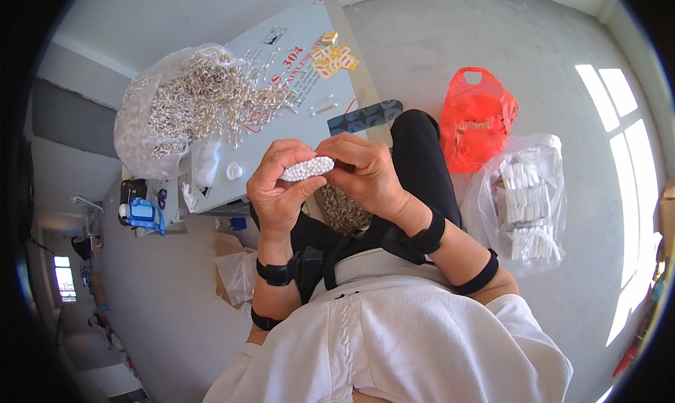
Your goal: Organizing cotton swabs and placing them into a small plastic package.
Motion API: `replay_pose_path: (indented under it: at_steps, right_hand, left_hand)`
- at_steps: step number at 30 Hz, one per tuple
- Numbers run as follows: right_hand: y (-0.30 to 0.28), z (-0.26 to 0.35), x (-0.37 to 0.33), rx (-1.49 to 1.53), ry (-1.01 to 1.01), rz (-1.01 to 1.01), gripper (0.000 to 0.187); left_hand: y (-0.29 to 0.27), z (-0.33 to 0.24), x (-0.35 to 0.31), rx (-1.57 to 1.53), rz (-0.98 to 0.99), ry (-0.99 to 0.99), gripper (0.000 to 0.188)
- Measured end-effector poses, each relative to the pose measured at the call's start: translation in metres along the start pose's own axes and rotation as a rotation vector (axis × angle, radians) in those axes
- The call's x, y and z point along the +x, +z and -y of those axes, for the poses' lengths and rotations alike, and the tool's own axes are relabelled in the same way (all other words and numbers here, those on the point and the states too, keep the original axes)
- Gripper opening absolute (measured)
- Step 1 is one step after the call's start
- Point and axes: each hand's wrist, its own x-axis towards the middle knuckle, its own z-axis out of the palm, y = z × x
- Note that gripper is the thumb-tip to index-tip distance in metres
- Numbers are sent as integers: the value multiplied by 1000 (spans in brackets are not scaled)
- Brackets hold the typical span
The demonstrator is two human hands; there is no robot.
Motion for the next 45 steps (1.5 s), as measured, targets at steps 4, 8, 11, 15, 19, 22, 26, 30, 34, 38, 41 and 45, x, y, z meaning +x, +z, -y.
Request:
replay_pose_path:
  at_steps: [4, 8, 11, 15, 19, 22, 26, 30, 34, 38, 41, 45]
  right_hand:
    - [0, -2, 1, 50, 57, 0, 26]
    - [0, -7, 1, 106, 127, -2, 24]
    - [0, -14, -1, 102, 110, -28, 23]
    - [-2, -14, 1, 35, 111, -25, 21]
    - [-2, -24, -2, 125, 200, -30, 19]
    - [-1, -33, -4, 186, 255, -39, 19]
    - [-4, -36, -6, 164, 272, 8, 21]
    - [-4, -45, -8, 169, 275, 16, 21]
    - [-3, -46, -8, 175, 275, -11, 25]
    - [-2, -46, -8, 183, 270, -20, 31]
    - [-3, -48, -8, 166, 241, -14, 32]
    - [-3, -47, -8, 155, 278, -13, 33]
  left_hand:
    - [-4, 8, -2, -31, -28, -25, 32]
    - [-6, 18, -4, -18, -35, -51, 31]
    - [-3, 25, -5, -26, -38, -49, 30]
    - [-2, 30, -8, -72, -26, -83, 27]
    - [0, 36, -9, -195, -18, -160, 25]
    - [2, 43, -11, -217, -10, -172, 25]
    - [3, 46, -13, -245, -16, -206, 25]
    - [5, 50, -14, -261, -25, -229, 25]
    - [5, 50, -13, -208, -7, -189, 26]
    - [5, 50, -14, -194, -13, -176, 28]
    - [6, 52, -14, -203, -20, -178, 28]
    - [5, 53, -16, -222, -17, -197, 29]
